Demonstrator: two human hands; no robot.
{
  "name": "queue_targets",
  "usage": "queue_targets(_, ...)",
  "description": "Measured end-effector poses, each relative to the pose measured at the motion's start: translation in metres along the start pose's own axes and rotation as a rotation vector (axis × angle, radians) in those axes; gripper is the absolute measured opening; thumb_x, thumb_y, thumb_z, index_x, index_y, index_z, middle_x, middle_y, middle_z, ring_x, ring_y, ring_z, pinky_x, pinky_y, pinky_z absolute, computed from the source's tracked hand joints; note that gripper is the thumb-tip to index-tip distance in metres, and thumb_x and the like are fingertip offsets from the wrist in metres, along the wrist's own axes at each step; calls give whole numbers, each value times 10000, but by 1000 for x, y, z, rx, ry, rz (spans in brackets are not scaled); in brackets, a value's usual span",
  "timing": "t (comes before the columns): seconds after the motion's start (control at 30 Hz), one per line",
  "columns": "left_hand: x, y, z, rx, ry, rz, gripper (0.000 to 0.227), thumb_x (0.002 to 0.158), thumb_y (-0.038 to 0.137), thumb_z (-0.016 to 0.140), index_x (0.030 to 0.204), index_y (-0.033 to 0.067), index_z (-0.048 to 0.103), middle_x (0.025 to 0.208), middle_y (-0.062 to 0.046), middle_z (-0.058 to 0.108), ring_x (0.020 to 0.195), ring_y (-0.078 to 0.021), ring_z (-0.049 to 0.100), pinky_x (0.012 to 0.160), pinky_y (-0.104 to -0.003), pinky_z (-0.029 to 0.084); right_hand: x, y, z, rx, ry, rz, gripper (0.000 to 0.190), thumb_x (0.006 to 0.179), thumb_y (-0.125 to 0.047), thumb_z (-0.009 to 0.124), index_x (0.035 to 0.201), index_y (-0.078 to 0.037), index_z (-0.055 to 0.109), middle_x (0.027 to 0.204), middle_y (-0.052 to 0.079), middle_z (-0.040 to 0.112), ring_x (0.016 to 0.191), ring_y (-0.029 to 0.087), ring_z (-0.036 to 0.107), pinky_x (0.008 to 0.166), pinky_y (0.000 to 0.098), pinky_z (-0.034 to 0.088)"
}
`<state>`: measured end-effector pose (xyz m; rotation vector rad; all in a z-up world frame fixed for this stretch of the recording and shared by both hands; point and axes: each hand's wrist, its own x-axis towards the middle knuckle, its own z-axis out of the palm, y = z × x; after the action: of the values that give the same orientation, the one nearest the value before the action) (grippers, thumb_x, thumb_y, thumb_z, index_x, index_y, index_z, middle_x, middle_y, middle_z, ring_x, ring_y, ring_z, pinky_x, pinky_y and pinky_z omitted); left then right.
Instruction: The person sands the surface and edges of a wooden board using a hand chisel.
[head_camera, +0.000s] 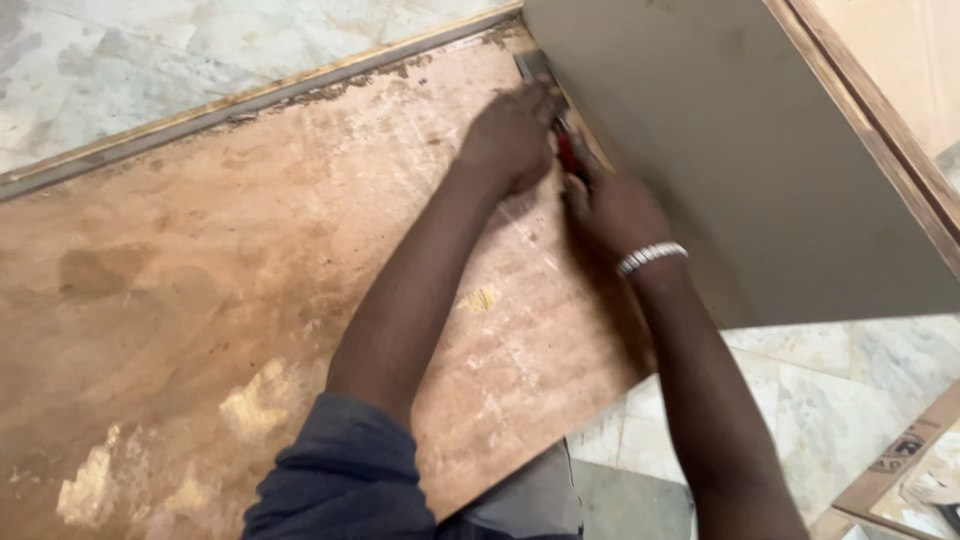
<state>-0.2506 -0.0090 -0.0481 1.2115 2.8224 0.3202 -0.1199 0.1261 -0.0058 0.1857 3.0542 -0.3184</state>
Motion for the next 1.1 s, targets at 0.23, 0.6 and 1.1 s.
queue_targets(0.23,4,-4,-26,-44,-149,-61,804,922,289,535,1601,34,187,1691,-150,118,1547,-271,159,1238,-394,164,25,-7,2,-16,25,-29,638,1008,-357,523,1613,-274,340,981,301,700,846,519,663,805,599,525)
queue_targets(0.6,-71,83,-19,183,-97,201,620,1015,313,400,1578,71,304,1677,-123,256,1542,-278,235,1229,-450,197,-117,21,-17,3,-53,78,647,1027,-420,481,1638,-296,305,940,289,709,838,495,678,771,585,538)
queue_targets(1.1,-310,97,-47,-74,-5,273,907,836,567,568,1433,-103,436,1517,-325,383,1432,-438,313,1164,-530,217,-287,-71,-22,-70,-201,-105,717,949,-406,610,1602,-350,319,665,129,670,598,350,683,571,482,553)
